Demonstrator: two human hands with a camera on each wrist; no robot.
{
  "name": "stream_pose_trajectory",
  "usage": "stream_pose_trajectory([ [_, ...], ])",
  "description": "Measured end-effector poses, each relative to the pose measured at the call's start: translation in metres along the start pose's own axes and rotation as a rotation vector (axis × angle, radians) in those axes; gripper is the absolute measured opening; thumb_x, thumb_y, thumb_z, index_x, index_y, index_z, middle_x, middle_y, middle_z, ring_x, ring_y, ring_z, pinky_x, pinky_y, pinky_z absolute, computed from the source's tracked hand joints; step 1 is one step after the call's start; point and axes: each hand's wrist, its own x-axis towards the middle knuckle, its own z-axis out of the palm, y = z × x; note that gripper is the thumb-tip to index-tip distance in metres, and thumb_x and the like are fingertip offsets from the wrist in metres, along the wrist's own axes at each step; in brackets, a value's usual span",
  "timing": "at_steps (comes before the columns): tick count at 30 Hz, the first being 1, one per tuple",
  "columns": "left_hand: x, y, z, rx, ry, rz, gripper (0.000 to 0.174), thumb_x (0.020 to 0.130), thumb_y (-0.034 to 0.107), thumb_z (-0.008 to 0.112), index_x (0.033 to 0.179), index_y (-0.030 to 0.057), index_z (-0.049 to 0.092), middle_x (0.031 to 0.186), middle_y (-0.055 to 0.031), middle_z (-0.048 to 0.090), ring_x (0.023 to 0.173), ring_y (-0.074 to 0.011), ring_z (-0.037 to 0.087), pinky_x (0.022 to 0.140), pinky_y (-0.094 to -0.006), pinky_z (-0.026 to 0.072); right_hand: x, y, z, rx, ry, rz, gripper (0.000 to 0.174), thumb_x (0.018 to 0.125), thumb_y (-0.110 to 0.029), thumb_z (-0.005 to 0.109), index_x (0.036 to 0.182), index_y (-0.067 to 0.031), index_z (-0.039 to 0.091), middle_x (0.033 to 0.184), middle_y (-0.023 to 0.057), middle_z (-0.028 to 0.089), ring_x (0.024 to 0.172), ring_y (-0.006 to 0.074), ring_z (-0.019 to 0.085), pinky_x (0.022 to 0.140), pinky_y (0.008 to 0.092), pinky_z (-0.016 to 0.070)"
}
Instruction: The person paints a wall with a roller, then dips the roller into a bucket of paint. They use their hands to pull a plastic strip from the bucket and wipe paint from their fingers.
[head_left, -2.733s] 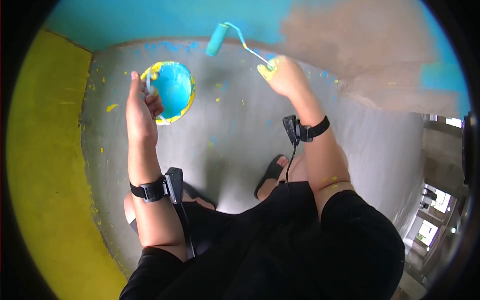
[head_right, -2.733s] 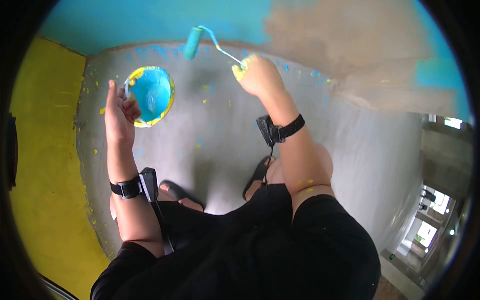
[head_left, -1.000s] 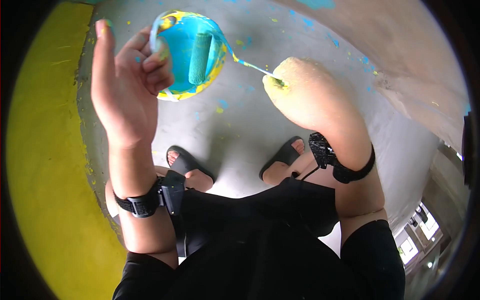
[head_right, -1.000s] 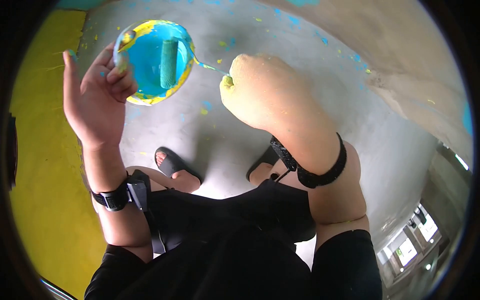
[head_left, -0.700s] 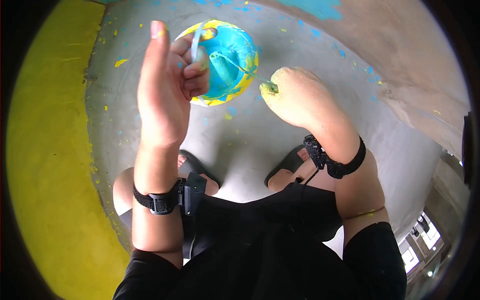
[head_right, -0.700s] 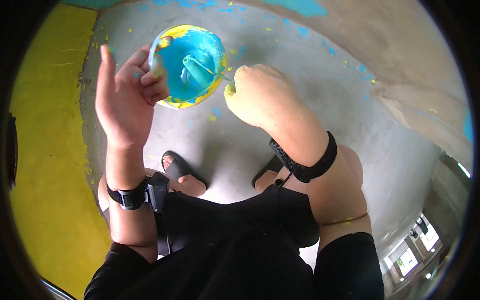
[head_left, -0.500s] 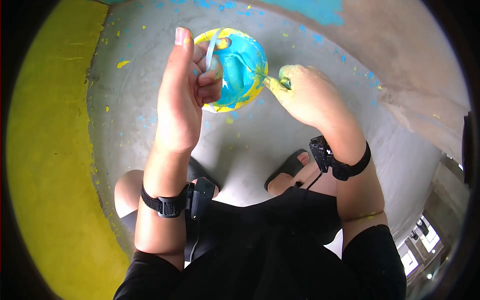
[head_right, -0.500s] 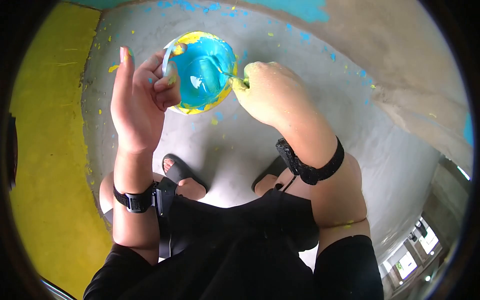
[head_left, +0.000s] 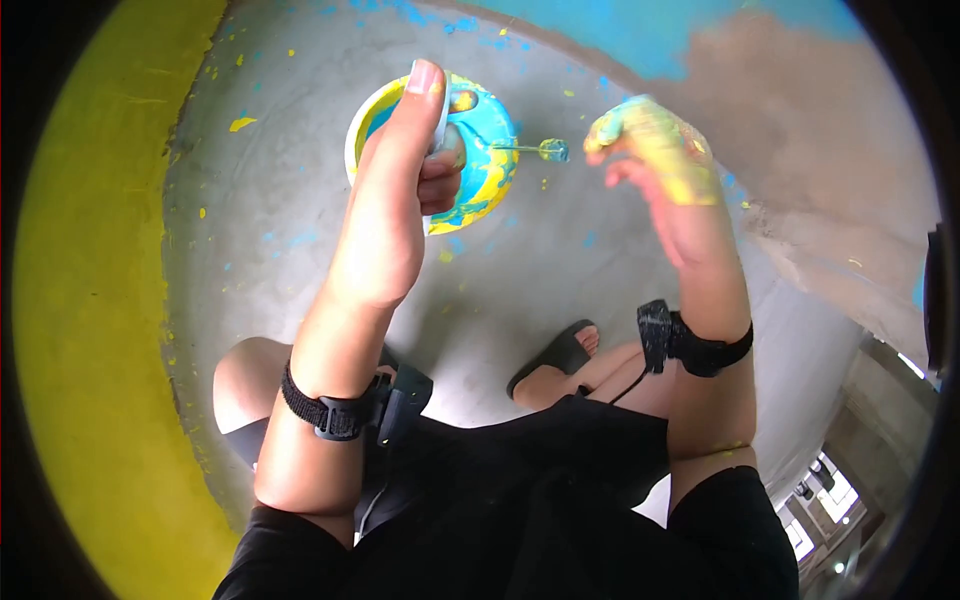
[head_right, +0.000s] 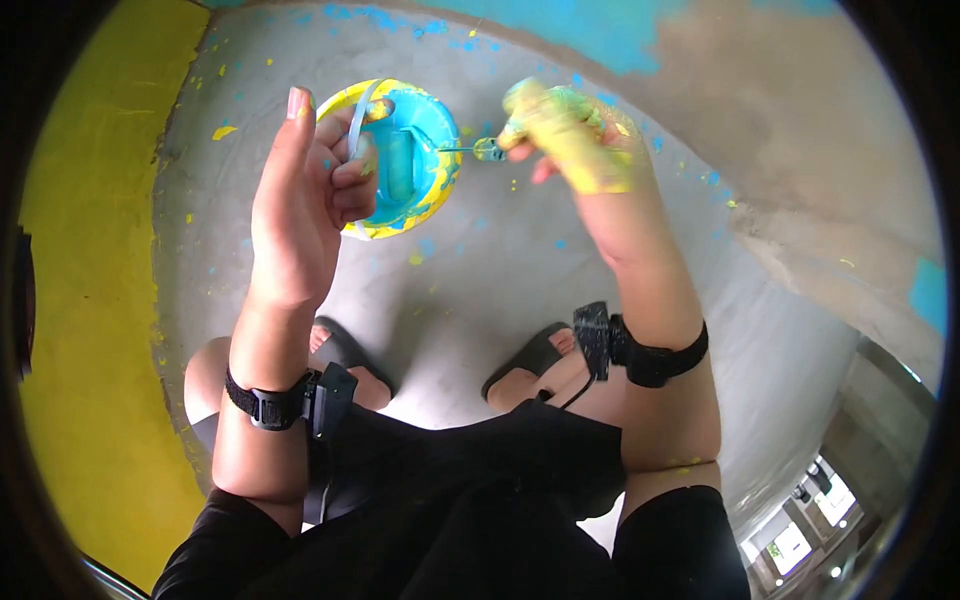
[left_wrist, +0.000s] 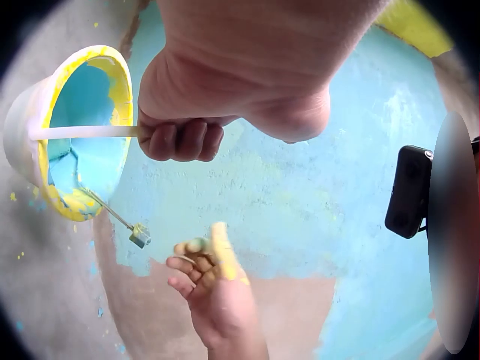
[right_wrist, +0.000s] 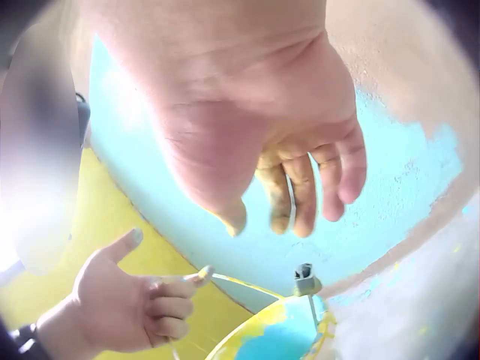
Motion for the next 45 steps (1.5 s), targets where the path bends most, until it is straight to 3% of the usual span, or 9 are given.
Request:
stream_pose_trajectory([
  [3, -0.002, -0.001, -0.001, 0.011, 0.012, -0.002, 0.085, 0.098, 0.065, 0.041, 0.137, -0.0101, 0.045, 0.075, 0.005, 0.031, 0.065, -0.0057, 0.027, 0.059, -0.0223, 0.0233, -0.006, -0.016, -0.01, 1.419, -0.485, 0.177, 0.08, 0.09, -0.082, 0.027, 0.09, -0.0067, 0.055, 0.081, 0.0116, 0.056, 0.074, 0.0251, 0.052, 0.066, 0.0361, 0.0416],
  [7, -0.005, -0.001, -0.003, 0.012, -0.037, 0.047, 0.073, 0.098, 0.059, 0.047, 0.132, -0.0057, 0.05, 0.074, 0.0063, 0.032, 0.066, -0.0056, 0.029, 0.06, -0.0226, 0.0243, -0.009, -0.017, 0.01, 1.539, -0.797, 0.045, 0.089, 0.084, -0.09, 0.028, 0.093, -0.0058, 0.054, 0.079, 0.0112, 0.056, 0.073, 0.0244, 0.052, 0.064, 0.0356, 0.0412],
  [10, -0.011, 0.001, 0.0, -0.104, -0.042, 0.04, 0.078, 0.09, 0.036, 0.074, 0.135, -0.0175, 0.04, 0.114, -0.0125, 0.063, 0.111, -0.0146, 0.059, 0.096, -0.0271, 0.0452, -0.022, -0.024, 0.037, 1.641, -0.947, 0.176, 0.091, 0.076, -0.096, 0.03, 0.092, -0.0096, 0.053, 0.077, 0.0089, 0.055, 0.07, 0.022, 0.049, 0.06, 0.0331, 0.0384],
  [16, -0.017, -0.002, 0.01, -0.179, -0.116, 0.108, 0.069, 0.078, 0.023, 0.087, 0.123, -0.0136, 0.05, 0.081, 0.0035, 0.054, 0.07, -0.0027, 0.05, 0.064, -0.0187, 0.0423, -0.048, -0.02, 0.079, 1.724, -1.26, 0.339, 0.109, 0.064, -0.104, 0.026, 0.096, -0.0044, 0.058, 0.066, 0.0112, 0.051, 0.052, 0.0236, 0.046, 0.048, 0.0349, 0.0352],
  [26, -0.026, 0.004, 0.005, -0.068, -0.277, 0.067, 0.053, 0.073, 0.007, 0.085, 0.118, -0.0023, 0.058, 0.088, 0.0038, 0.058, 0.068, -0.0005, 0.043, 0.059, -0.0189, 0.0353, -0.057, -0.009, 0.088, 1.834, -1.123, 0.534, 0.097, 0.07, -0.097, 0.037, 0.11, -0.0111, 0.056, 0.06, 0.0114, 0.049, 0.043, 0.0241, 0.039, 0.043, 0.0365, 0.0312],
  [31, -0.025, 0.002, 0.005, -0.006, -0.282, 0.165, 0.044, 0.076, 0.0, 0.08, 0.115, -0.0037, 0.06, 0.094, -0.0027, 0.068, 0.081, -0.0053, 0.061, 0.072, -0.0222, 0.0507, -0.056, -0.022, 0.079, 1.659, -1.059, 0.661, 0.083, 0.082, -0.082, 0.044, 0.096, -0.0008, 0.056, 0.063, 0.0123, 0.05, 0.047, 0.0218, 0.044, 0.039, 0.0299, 0.031],
  [35, -0.029, 0.002, 0.011, -0.121, -0.259, 0.183, 0.042, 0.077, -0.003, 0.078, 0.114, -0.0043, 0.06, 0.095, -0.0055, 0.07, 0.087, -0.0072, 0.066, 0.077, -0.025, 0.0543, -0.053, -0.03, 0.076, 1.731, -0.939, 0.603, 0.083, 0.084, -0.078, 0.047, 0.116, -0.0014, 0.052, 0.068, 0.0136, 0.054, 0.049, 0.0226, 0.049, 0.039, 0.0304, 0.0353],
  [39, -0.03, -0.003, 0.013, -0.114, -0.222, 0.153, 0.039, 0.079, -0.004, 0.076, 0.114, -0.0051, 0.06, 0.091, -0.0052, 0.07, 0.075, -0.0048, 0.064, 0.064, -0.0225, 0.0524, -0.043, -0.039, 0.058, 1.269, -0.785, 0.57, 0.082, 0.087, -0.074, 0.047, 0.131, -0.0046, 0.047, 0.075, 0.0139, 0.059, 0.05, 0.0227, 0.052, 0.04, 0.0314, 0.0378],
  [45, -0.032, -0.004, 0.02, -0.145, -0.191, 0.141, 0.037, 0.08, -0.005, 0.075, 0.113, -0.0064, 0.059, 0.087, -0.0054, 0.07, 0.067, -0.0044, 0.063, 0.057, -0.0209, 0.0506, -0.049, -0.024, 0.064, 1.562, -0.792, 0.425, 0.07, 0.092, -0.065, 0.049, 0.131, -0.0066, 0.047, 0.083, 0.0098, 0.061, 0.054, 0.0205, 0.056, 0.043, 0.0304, 0.0414],
])
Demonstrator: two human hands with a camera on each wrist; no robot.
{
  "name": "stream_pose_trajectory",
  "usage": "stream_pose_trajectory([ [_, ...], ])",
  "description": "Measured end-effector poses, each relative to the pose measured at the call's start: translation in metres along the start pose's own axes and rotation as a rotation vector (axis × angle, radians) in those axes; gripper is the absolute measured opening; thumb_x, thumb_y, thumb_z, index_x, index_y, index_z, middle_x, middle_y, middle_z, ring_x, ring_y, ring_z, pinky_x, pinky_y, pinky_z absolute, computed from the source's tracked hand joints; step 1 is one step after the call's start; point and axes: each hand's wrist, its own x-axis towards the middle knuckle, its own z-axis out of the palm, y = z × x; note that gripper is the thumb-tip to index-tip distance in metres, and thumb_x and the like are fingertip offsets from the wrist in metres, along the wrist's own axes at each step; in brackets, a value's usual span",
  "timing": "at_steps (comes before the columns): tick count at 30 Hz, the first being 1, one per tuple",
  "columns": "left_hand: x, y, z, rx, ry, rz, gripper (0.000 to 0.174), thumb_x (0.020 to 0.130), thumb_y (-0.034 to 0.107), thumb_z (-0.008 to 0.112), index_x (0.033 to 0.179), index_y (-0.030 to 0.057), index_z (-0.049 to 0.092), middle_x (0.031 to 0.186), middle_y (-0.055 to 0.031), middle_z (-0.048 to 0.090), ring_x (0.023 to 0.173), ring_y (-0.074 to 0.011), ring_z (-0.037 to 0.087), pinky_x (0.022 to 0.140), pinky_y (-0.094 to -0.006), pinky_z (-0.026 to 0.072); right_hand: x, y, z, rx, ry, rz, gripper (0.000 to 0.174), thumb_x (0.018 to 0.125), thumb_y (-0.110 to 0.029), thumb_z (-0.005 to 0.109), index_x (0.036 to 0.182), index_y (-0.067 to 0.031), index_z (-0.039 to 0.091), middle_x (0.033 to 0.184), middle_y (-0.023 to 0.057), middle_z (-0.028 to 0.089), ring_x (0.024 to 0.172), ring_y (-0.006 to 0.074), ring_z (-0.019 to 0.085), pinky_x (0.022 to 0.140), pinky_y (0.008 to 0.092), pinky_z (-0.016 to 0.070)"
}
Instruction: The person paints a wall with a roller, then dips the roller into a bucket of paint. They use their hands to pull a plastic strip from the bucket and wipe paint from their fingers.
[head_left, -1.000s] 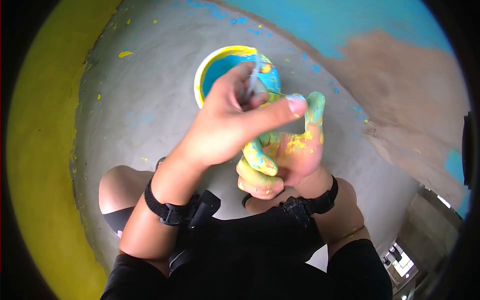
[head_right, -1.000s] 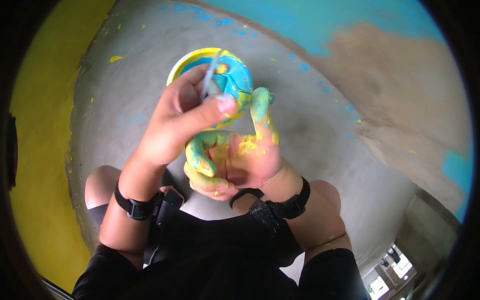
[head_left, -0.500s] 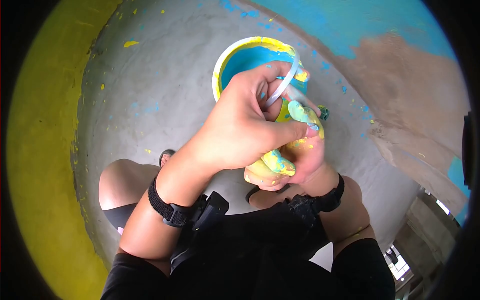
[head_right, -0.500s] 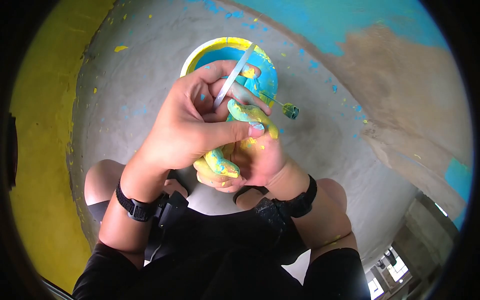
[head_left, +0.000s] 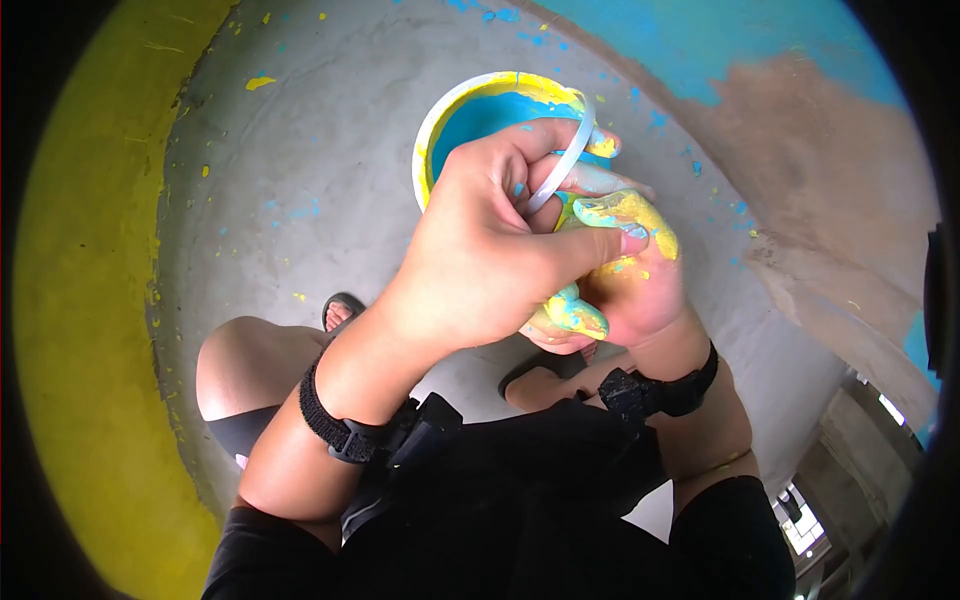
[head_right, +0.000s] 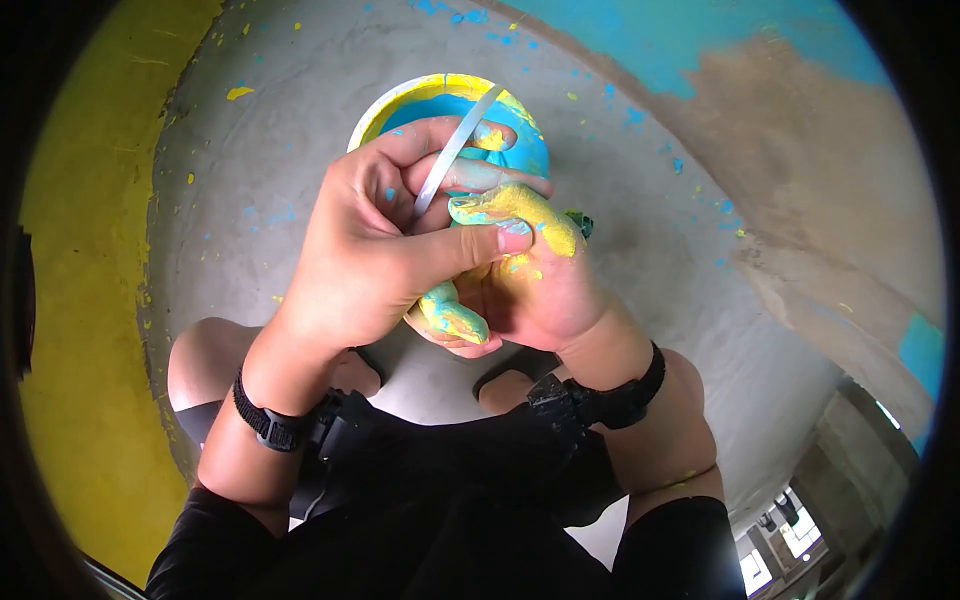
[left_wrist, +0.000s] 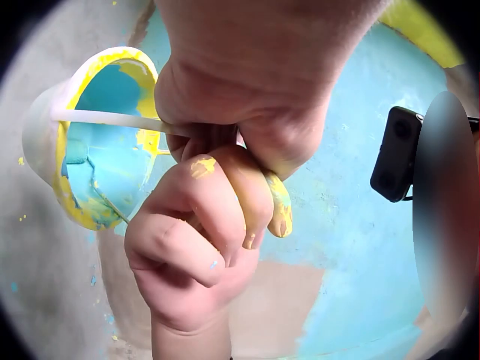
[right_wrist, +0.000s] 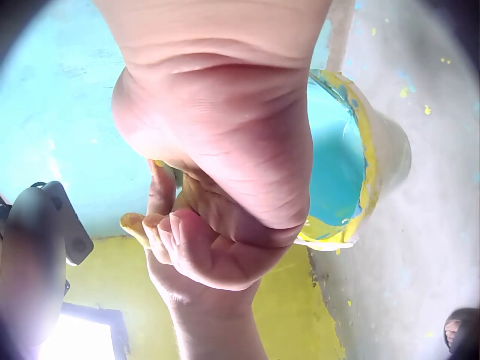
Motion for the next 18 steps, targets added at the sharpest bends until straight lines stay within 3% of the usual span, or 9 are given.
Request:
stream_pose_trajectory([
  [4, 0.0, 0.012, -0.002, 0.01, 0.014, -0.05, 0.036, 0.081, -0.002, 0.076, 0.112, -0.0065, 0.059, 0.086, -0.0059, 0.07, 0.066, -0.0061, 0.064, 0.057, -0.0216, 0.052, -0.001, -0.01, 0.012, -0.105, 0.192, 0.08, 0.072, 0.09, -0.068, 0.05, 0.129, -0.0073, 0.049, 0.085, 0.008, 0.061, 0.056, 0.018, 0.058, 0.044, 0.0269, 0.0412],
  [5, 0.001, 0.013, -0.004, 0.009, 0.013, -0.05, 0.036, 0.081, -0.002, 0.076, 0.112, -0.0065, 0.059, 0.086, -0.0059, 0.07, 0.066, -0.0061, 0.064, 0.057, -0.0216, 0.052, -0.002, -0.012, 0.013, -0.283, 0.233, 0.022, 0.068, 0.092, -0.066, 0.049, 0.126, -0.0073, 0.052, 0.084, 0.0066, 0.061, 0.056, 0.016, 0.057, 0.043, 0.0246, 0.0403],
  [7, -0.001, 0.017, -0.004, -0.083, -0.056, -0.233, 0.045, 0.083, -0.002, 0.077, 0.123, -0.0065, 0.058, 0.102, -0.0093, 0.072, 0.09, -0.013, 0.07, 0.077, -0.0254, 0.0578, -0.004, -0.018, 0.022, -0.465, 0.271, -0.036, 0.065, 0.094, -0.065, 0.048, 0.123, -0.0073, 0.055, 0.083, 0.0053, 0.061, 0.056, 0.0141, 0.056, 0.043, 0.0224, 0.0395],
  [8, 0.001, 0.014, -0.002, -0.081, -0.055, -0.233, 0.045, 0.083, -0.002, 0.077, 0.123, -0.0065, 0.058, 0.102, -0.0093, 0.072, 0.09, -0.013, 0.07, 0.077, -0.0254, 0.0578, -0.001, -0.021, 0.024, -0.556, 0.374, -0.069, 0.059, 0.096, -0.061, 0.047, 0.118, -0.0072, 0.058, 0.081, 0.0037, 0.06, 0.055, 0.0118, 0.055, 0.043, 0.0208, 0.0375],
  [9, 0.002, 0.008, 0.001, -0.118, -0.024, -0.177, 0.04, 0.083, -0.001, 0.077, 0.118, -0.0059, 0.059, 0.097, -0.0085, 0.071, 0.083, -0.0118, 0.069, 0.07, -0.0251, 0.0578, 0.0, -0.022, 0.026, -0.645, 0.479, -0.102, 0.054, 0.099, -0.058, 0.046, 0.112, -0.0071, 0.061, 0.079, 0.0021, 0.06, 0.055, 0.0094, 0.053, 0.043, 0.0192, 0.0355],
  [11, 0.005, 0.003, 0.006, -0.152, -0.001, -0.124, 0.035, 0.083, 0.0, 0.077, 0.114, -0.0052, 0.061, 0.092, -0.0076, 0.071, 0.077, -0.0105, 0.069, 0.063, -0.0247, 0.0579, -0.004, -0.023, 0.02, -0.706, 0.443, -0.113, 0.046, 0.102, -0.049, 0.047, 0.104, -0.0062, 0.064, 0.077, -0.0003, 0.059, 0.057, 0.0067, 0.051, 0.047, 0.0197, 0.0354],
  [13, 0.007, 0.002, 0.009, -0.171, 0.01, -0.097, 0.037, 0.084, 0.0, 0.077, 0.116, -0.006, 0.061, 0.095, -0.0076, 0.071, 0.083, -0.0107, 0.069, 0.07, -0.0253, 0.0584, -0.002, -0.015, 0.014, -0.895, 0.576, -0.285, 0.043, 0.102, -0.046, 0.05, 0.102, -0.005, 0.065, 0.077, -0.0006, 0.059, 0.062, 0.0055, 0.051, 0.051, 0.0207, 0.0367],
  [14, 0.006, 0.001, 0.01, -0.172, 0.009, -0.098, 0.037, 0.084, 0.0, 0.077, 0.116, -0.006, 0.061, 0.095, -0.0076, 0.071, 0.083, -0.0107, 0.069, 0.07, -0.0253, 0.0584, -0.005, -0.016, 0.019, -0.866, 0.526, -0.352, 0.039, 0.101, -0.04, 0.055, 0.098, -0.0034, 0.066, 0.08, -0.0007, 0.06, 0.067, 0.0046, 0.051, 0.055, 0.0214, 0.0388],
  [18, 0.005, -0.004, 0.009, -0.121, -0.029, 0.065, 0.043, 0.085, -0.001, 0.076, 0.124, -0.0061, 0.059, 0.105, -0.0079, 0.071, 0.091, -0.0107, 0.068, 0.082, -0.0256, 0.0562, -0.005, -0.011, 0.009, -0.844, 0.468, -0.522, 0.036, 0.101, -0.036, 0.058, 0.095, -0.0022, 0.067, 0.082, -0.0005, 0.062, 0.069, 0.0038, 0.051, 0.057, 0.0214, 0.0386],
])
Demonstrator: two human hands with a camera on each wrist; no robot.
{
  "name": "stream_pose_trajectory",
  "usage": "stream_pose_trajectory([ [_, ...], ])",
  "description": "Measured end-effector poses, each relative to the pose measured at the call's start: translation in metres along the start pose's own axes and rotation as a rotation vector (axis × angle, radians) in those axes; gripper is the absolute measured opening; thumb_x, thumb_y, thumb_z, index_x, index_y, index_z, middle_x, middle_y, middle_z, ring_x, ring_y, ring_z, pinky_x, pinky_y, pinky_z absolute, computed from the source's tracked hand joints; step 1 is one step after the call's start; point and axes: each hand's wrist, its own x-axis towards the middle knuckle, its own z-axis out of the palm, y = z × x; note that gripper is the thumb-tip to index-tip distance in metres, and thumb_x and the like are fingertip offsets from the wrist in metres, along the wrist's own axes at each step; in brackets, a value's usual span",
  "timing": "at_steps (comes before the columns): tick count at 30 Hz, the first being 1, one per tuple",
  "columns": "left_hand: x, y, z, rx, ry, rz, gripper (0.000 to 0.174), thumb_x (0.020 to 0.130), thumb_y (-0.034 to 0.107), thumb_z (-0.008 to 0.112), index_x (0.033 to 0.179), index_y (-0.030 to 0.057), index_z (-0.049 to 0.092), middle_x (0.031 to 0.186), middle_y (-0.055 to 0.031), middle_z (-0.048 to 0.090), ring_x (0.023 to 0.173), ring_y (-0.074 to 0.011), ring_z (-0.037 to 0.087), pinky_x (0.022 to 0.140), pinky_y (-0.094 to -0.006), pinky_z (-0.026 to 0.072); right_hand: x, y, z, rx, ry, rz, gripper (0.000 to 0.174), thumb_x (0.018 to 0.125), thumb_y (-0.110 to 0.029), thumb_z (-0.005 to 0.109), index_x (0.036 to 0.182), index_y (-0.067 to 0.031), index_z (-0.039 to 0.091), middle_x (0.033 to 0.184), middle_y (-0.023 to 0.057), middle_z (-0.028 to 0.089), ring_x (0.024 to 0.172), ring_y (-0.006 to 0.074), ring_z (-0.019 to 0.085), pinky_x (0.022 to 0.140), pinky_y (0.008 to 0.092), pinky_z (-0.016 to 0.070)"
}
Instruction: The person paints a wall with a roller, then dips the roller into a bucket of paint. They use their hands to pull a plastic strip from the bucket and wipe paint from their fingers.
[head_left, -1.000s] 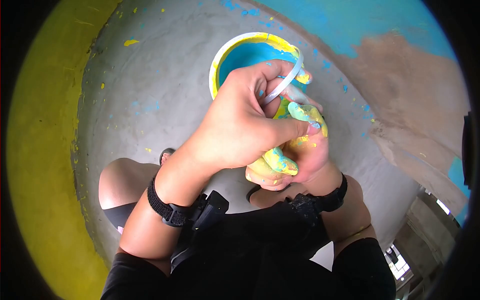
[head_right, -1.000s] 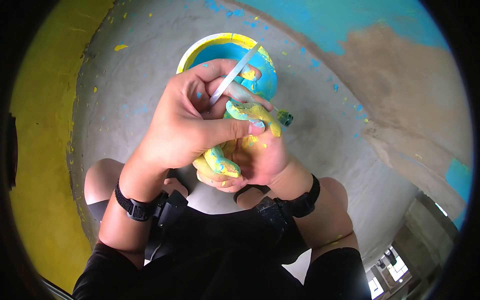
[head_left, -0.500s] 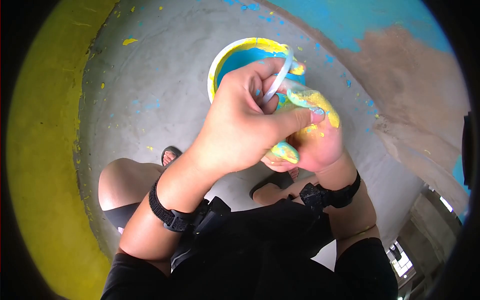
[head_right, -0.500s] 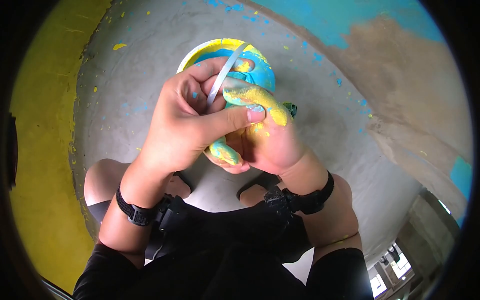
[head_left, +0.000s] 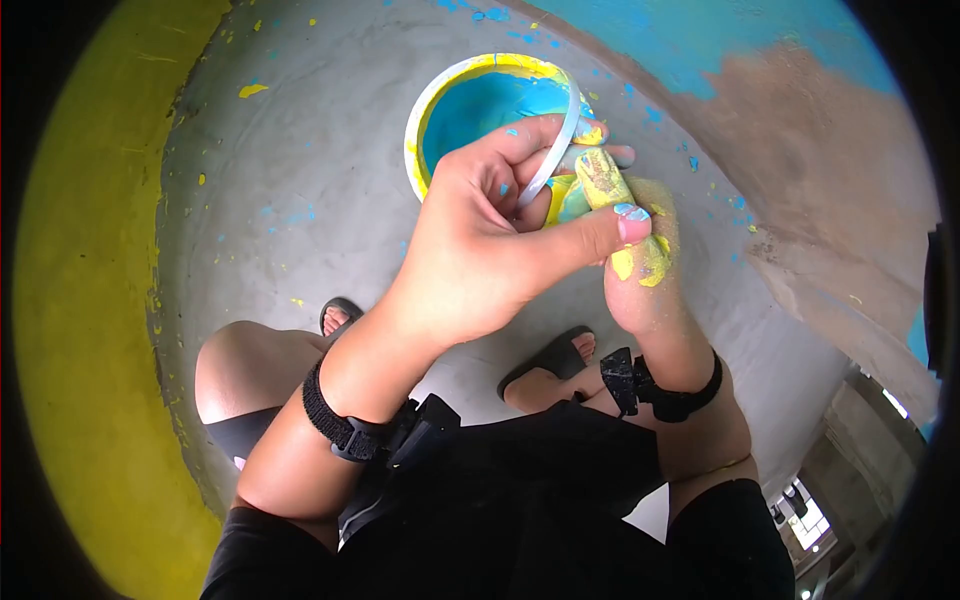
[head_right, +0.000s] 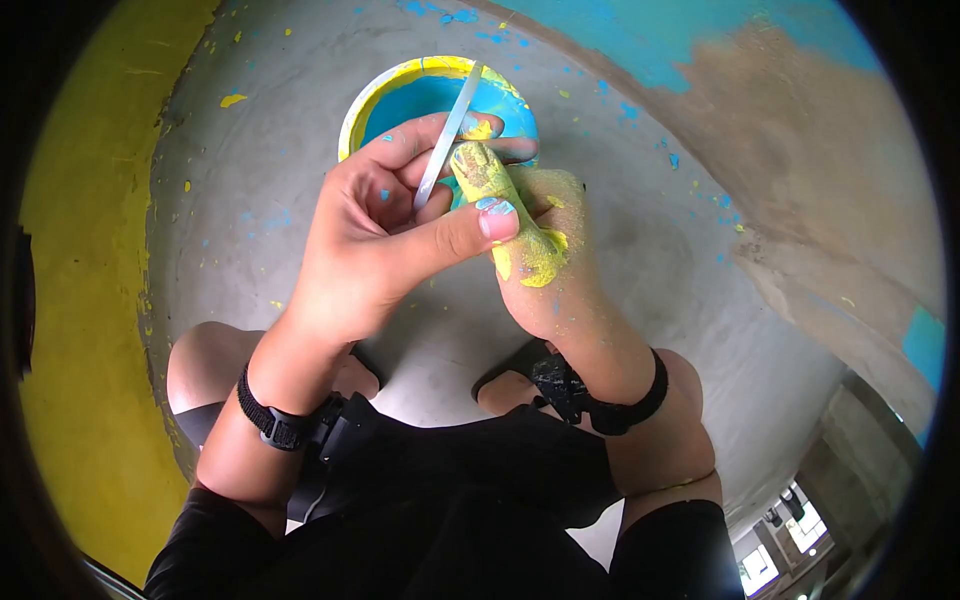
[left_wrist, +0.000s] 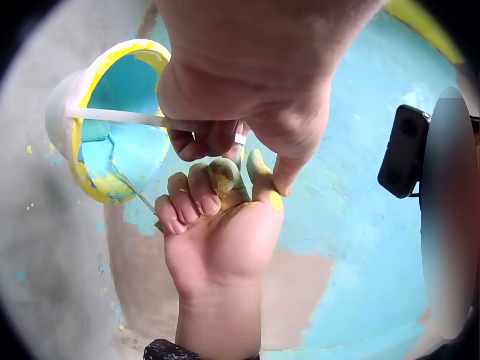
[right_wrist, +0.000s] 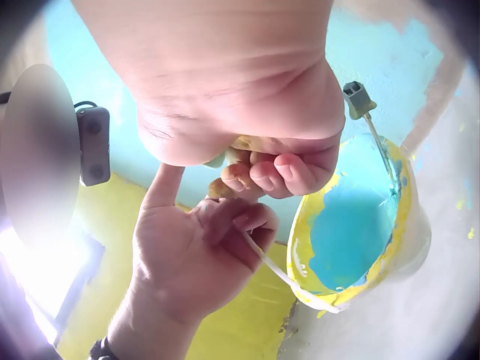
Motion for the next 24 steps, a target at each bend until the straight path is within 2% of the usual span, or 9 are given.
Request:
stream_pose_trajectory([
  [2, 0.0, 0.001, -0.002, 0.038, -0.023, 0.036, 0.048, 0.086, 0.0, 0.075, 0.13, -0.0058, 0.058, 0.112, -0.0087, 0.071, 0.094, -0.0109, 0.067, 0.086, -0.0261, 0.055, -0.001, -0.004, -0.006, 0.063, -0.039, 0.028, 0.034, 0.101, -0.033, 0.06, 0.094, -0.0005, 0.068, 0.085, -0.0001, 0.063, 0.072, 0.004, 0.052, 0.059, 0.0222, 0.0391],
  [4, -0.001, 0.004, -0.003, 0.006, -0.045, -0.074, 0.045, 0.086, 0.0, 0.075, 0.128, -0.005, 0.06, 0.11, -0.0077, 0.071, 0.092, -0.0097, 0.066, 0.084, -0.0261, 0.0546, -0.001, -0.006, -0.009, 0.082, -0.034, 0.056, 0.034, 0.101, -0.033, 0.06, 0.094, -0.0002, 0.069, 0.086, 0.0001, 0.063, 0.073, 0.0044, 0.052, 0.06, 0.0226, 0.0394],
  [7, -0.002, -0.004, 0.001, -0.029, 0.034, -0.046, 0.032, 0.088, -0.001, 0.073, 0.118, -0.0064, 0.062, 0.099, -0.0065, 0.072, 0.089, -0.0102, 0.067, 0.081, -0.0244, 0.0558, 0.003, -0.012, -0.003, 0.089, -0.065, 0.048, 0.034, 0.102, -0.031, 0.058, 0.097, 0.0004, 0.069, 0.087, 0.0006, 0.064, 0.073, 0.005, 0.052, 0.06, 0.0232, 0.0401],
  [11, -0.005, 0.0, 0.005, -0.079, 0.064, -0.077, 0.028, 0.089, -0.001, 0.072, 0.116, -0.0059, 0.064, 0.099, -0.0067, 0.072, 0.088, -0.0095, 0.067, 0.08, -0.0242, 0.056, -0.003, -0.012, -0.002, -0.039, -0.036, 0.012, 0.033, 0.104, -0.029, 0.055, 0.103, 0.0012, 0.069, 0.092, 0.002, 0.067, 0.075, 0.0055, 0.054, 0.06, 0.023, 0.0409],
  [17, -0.005, -0.001, 0.006, -0.085, 0.073, -0.084, 0.027, 0.089, -0.002, 0.072, 0.115, -0.0058, 0.064, 0.096, -0.0068, 0.073, 0.086, -0.0091, 0.067, 0.078, -0.024, 0.0561, -0.003, -0.015, 0.003, 0.047, -0.083, -0.01, 0.033, 0.104, -0.027, 0.055, 0.106, 0.0028, 0.068, 0.098, 0.0038, 0.068, 0.08, 0.0062, 0.057, 0.062, 0.0222, 0.0421],
  [20, -0.007, 0.002, 0.004, -0.055, 0.067, -0.048, 0.022, 0.093, 0.002, 0.069, 0.114, -0.0055, 0.065, 0.094, -0.0062, 0.073, 0.085, -0.0095, 0.068, 0.077, -0.0246, 0.0552, -0.002, -0.021, 0.012, 0.06, -0.059, -0.004, 0.031, 0.104, -0.025, 0.055, 0.096, 0.0014, 0.069, 0.087, 0.0027, 0.065, 0.073, 0.0076, 0.057, 0.06, 0.0227, 0.0415],
  [22, -0.009, 0.01, 0.001, 0.085, 0.037, -0.12, 0.036, 0.099, 0.021, 0.056, 0.123, -0.0045, 0.064, 0.106, -0.0071, 0.073, 0.064, -0.0056, 0.048, 0.062, -0.0223, 0.0405, -0.003, -0.017, 0.01, 0.077, -0.028, 0.023, 0.031, 0.104, -0.023, 0.054, 0.09, 0.0006, 0.068, 0.08, 0.0025, 0.063, 0.068, 0.0084, 0.055, 0.058, 0.0234, 0.0402],
  [23, -0.01, 0.008, -0.002, 0.085, 0.039, -0.12, 0.036, 0.099, 0.021, 0.056, 0.123, -0.0045, 0.064, 0.106, -0.0071, 0.073, 0.064, -0.0056, 0.048, 0.062, -0.0223, 0.0405, -0.004, -0.014, 0.008, 0.093, 0.002, 0.049, 0.032, 0.104, -0.022, 0.053, 0.084, -0.0002, 0.067, 0.074, 0.0024, 0.06, 0.063, 0.0091, 0.053, 0.056, 0.024, 0.039],
  [24, -0.009, 0.005, -0.006, 0.047, 0.047, -0.137, 0.042, 0.097, 0.024, 0.049, 0.125, -0.0048, 0.062, 0.106, -0.0074, 0.073, 0.061, -0.0067, 0.039, 0.06, -0.0236, 0.0358, -0.004, -0.013, 0.006, 0.094, 0.001, 0.05, 0.032, 0.104, -0.022, 0.053, 0.084, -0.0002, 0.067, 0.074, 0.0024, 0.06, 0.063, 0.0091, 0.053, 0.056, 0.024, 0.039],
])
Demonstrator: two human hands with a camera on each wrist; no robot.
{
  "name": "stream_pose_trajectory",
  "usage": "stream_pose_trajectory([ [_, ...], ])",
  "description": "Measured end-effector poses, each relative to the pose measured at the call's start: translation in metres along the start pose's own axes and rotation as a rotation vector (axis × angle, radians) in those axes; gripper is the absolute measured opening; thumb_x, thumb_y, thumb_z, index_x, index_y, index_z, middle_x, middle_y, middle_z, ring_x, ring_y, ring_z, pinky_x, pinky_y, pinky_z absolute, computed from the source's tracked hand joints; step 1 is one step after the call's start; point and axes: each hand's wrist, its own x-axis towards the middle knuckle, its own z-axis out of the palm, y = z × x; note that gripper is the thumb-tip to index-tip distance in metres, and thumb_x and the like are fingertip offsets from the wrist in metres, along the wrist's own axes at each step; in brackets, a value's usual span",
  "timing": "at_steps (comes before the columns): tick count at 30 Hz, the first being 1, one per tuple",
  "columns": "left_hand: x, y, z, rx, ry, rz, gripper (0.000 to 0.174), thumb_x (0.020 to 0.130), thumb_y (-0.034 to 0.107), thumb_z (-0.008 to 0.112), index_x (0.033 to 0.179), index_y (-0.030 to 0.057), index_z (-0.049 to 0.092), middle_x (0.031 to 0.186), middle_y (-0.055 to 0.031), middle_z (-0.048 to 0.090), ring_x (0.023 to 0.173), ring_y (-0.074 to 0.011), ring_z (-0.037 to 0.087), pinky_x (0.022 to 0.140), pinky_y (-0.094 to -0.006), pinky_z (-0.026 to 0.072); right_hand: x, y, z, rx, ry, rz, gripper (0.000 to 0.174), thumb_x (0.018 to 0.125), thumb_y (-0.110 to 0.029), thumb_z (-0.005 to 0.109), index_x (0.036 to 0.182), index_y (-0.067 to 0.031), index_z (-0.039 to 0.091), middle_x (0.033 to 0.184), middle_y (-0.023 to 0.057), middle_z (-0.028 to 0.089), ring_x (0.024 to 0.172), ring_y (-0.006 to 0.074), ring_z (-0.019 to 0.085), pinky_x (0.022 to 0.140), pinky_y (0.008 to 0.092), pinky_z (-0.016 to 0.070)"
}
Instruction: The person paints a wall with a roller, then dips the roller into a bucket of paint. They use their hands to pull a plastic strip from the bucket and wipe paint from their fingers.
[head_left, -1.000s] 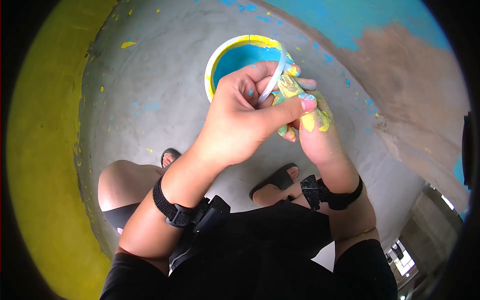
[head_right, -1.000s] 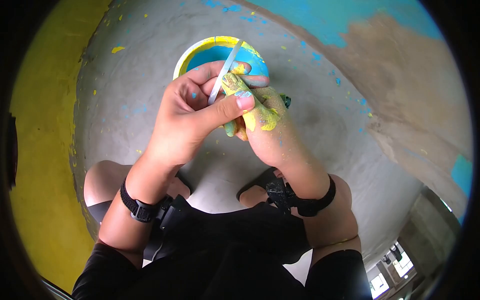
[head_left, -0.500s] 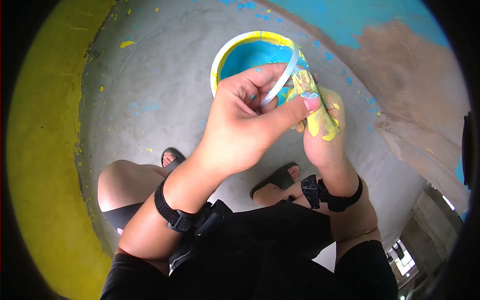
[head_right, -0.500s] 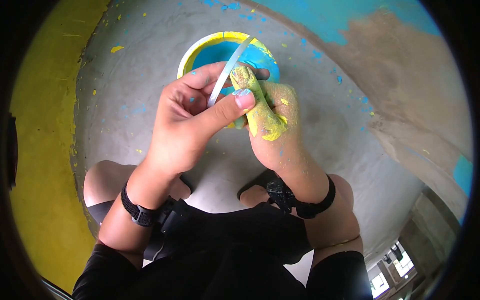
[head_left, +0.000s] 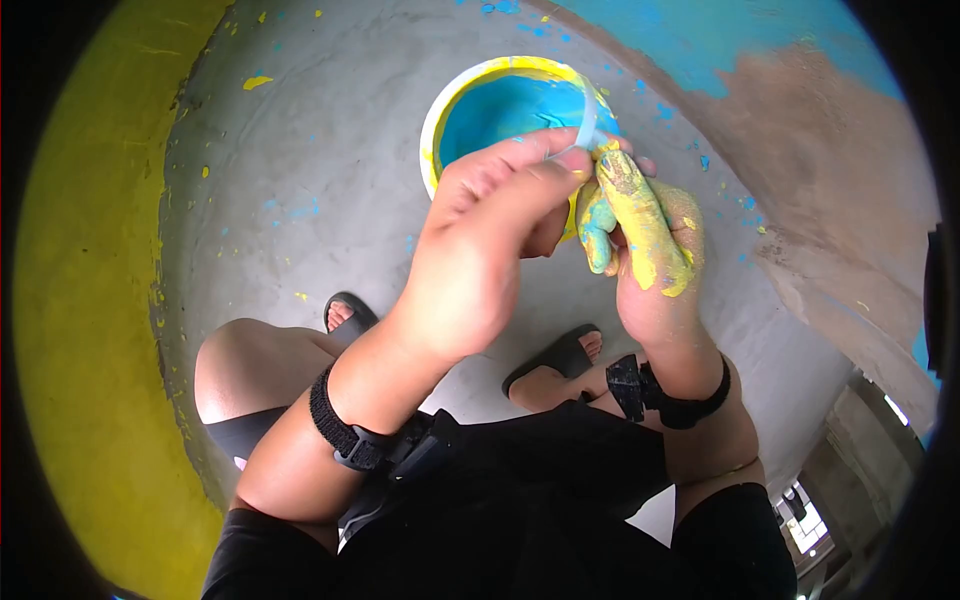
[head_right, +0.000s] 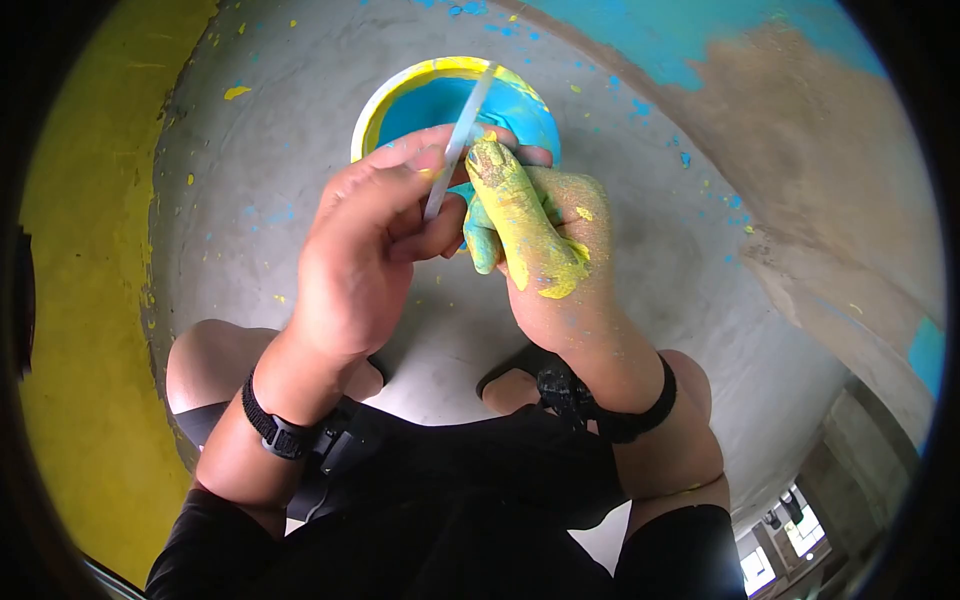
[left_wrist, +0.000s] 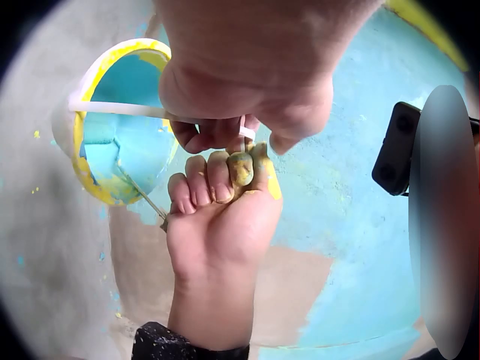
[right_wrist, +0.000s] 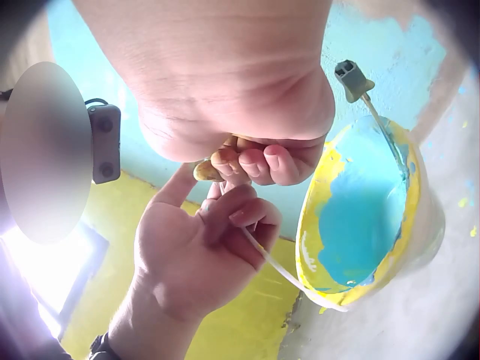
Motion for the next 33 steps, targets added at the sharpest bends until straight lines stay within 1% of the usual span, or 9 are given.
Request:
stream_pose_trajectory([
  [3, 0.001, 0.002, -0.002, -0.009, 0.01, -0.043, 0.056, 0.088, 0.025, 0.038, 0.131, -0.0061, 0.056, 0.105, -0.0088, 0.071, 0.058, -0.0097, 0.031, 0.061, -0.0262, 0.0343, 0.004, 0.002, -0.011, -0.069, -0.046, -0.031, 0.037, 0.102, -0.025, 0.055, 0.075, -0.0013, 0.064, 0.066, 0.0027, 0.054, 0.056, 0.0098, 0.049, 0.052, 0.0258, 0.0362],
  [8, -0.002, 0.005, 0.004, -0.206, 0.179, 0.044, 0.043, 0.09, 0.019, 0.043, 0.112, -0.0121, 0.062, 0.056, 0.0026, 0.037, 0.059, -0.0068, 0.036, 0.068, -0.0223, 0.0392, 0.008, -0.006, -0.002, 0.169, -0.214, 0.079, 0.022, 0.091, -0.017, 0.051, 0.084, 0.0017, 0.062, 0.07, 0.0082, 0.056, 0.058, 0.0143, 0.05, 0.051, 0.0281, 0.0366],
  [11, 0.0, 0.0, -0.008, -0.184, 0.131, 0.044, 0.037, 0.09, 0.019, 0.043, 0.101, -0.0113, 0.062, 0.056, 0.0033, 0.036, 0.061, -0.0076, 0.037, 0.074, -0.0232, 0.0411, 0.007, -0.008, 0.004, 0.365, -0.188, 0.155, 0.02, 0.084, -0.009, 0.047, 0.09, 0.0031, 0.061, 0.072, 0.0106, 0.057, 0.06, 0.0169, 0.051, 0.051, 0.0289, 0.0381],
  [18, -0.002, -0.005, -0.003, -0.117, 0.121, -0.039, 0.027, 0.09, 0.021, 0.051, 0.095, -0.0036, 0.062, 0.059, 0.0043, 0.037, 0.059, -0.0073, 0.032, 0.071, -0.0225, 0.0412, 0.006, -0.001, -0.007, 0.266, -0.069, 0.204, 0.019, 0.079, -0.005, 0.043, 0.06, -0.0094, 0.043, 0.056, 0.0026, 0.039, 0.049, 0.0144, 0.036, 0.047, 0.0283, 0.0292],
  [24, -0.008, 0.007, 0.008, -0.184, 0.077, -0.093, 0.026, 0.093, 0.02, 0.053, 0.099, -0.003, 0.062, 0.069, -0.0004, 0.057, 0.067, -0.0079, 0.051, 0.066, -0.0238, 0.042, -0.001, -0.003, 0.002, 0.356, -0.105, 0.281, 0.02, 0.082, -0.01, 0.043, 0.062, -0.0113, 0.041, 0.058, 0.002, 0.039, 0.049, 0.0128, 0.032, 0.048, 0.0284, 0.0257],
  [26, -0.01, 0.009, 0.007, -0.064, 0.024, -0.158, 0.057, 0.087, 0.029, 0.047, 0.132, -0.0046, 0.055, 0.098, -0.0022, 0.063, 0.073, -0.0072, 0.047, 0.073, -0.024, 0.0396, -0.001, -0.003, 0.001, 0.37, -0.134, 0.288, 0.021, 0.083, -0.011, 0.043, 0.063, -0.0117, 0.04, 0.059, 0.002, 0.039, 0.05, 0.0125, 0.032, 0.048, 0.0284, 0.0256],
  [27, -0.011, 0.007, 0.008, -0.065, 0.023, -0.157, 0.057, 0.087, 0.029, 0.047, 0.132, -0.0046, 0.055, 0.098, -0.0022, 0.063, 0.073, -0.0072, 0.047, 0.073, -0.024, 0.0396, -0.002, -0.004, 0.0, 0.393, -0.165, 0.291, 0.022, 0.085, -0.013, 0.044, 0.063, -0.0114, 0.041, 0.059, 0.0011, 0.037, 0.049, 0.0124, 0.031, 0.048, 0.0285, 0.0256],
  [29, -0.012, 0.0, 0.01, -0.21, 0.05, -0.087, 0.03, 0.095, 0.02, 0.052, 0.106, -0.0048, 0.063, 0.085, -0.0049, 0.066, 0.079, -0.0101, 0.058, 0.071, -0.0251, 0.0444, -0.003, -0.005, -0.001, 0.418, -0.195, 0.295, 0.024, 0.086, -0.015, 0.045, 0.063, -0.011, 0.041, 0.058, 0.0002, 0.035, 0.049, 0.0123, 0.031, 0.047, 0.0287, 0.0256],
  [33, -0.01, -0.002, 0.006, -0.127, -0.005, -0.073, 0.034, 0.094, 0.022, 0.052, 0.111, -0.0052, 0.064, 0.092, -0.0052, 0.067, 0.084, -0.0102, 0.057, 0.076, -0.0249, 0.0434, -0.007, -0.002, -0.011, 0.605, -0.243, 0.377, 0.022, 0.09, -0.018, 0.047, 0.069, -0.0126, 0.044, 0.059, -0.0031, 0.03, 0.048, 0.0115, 0.026, 0.047, 0.0292, 0.021],
])
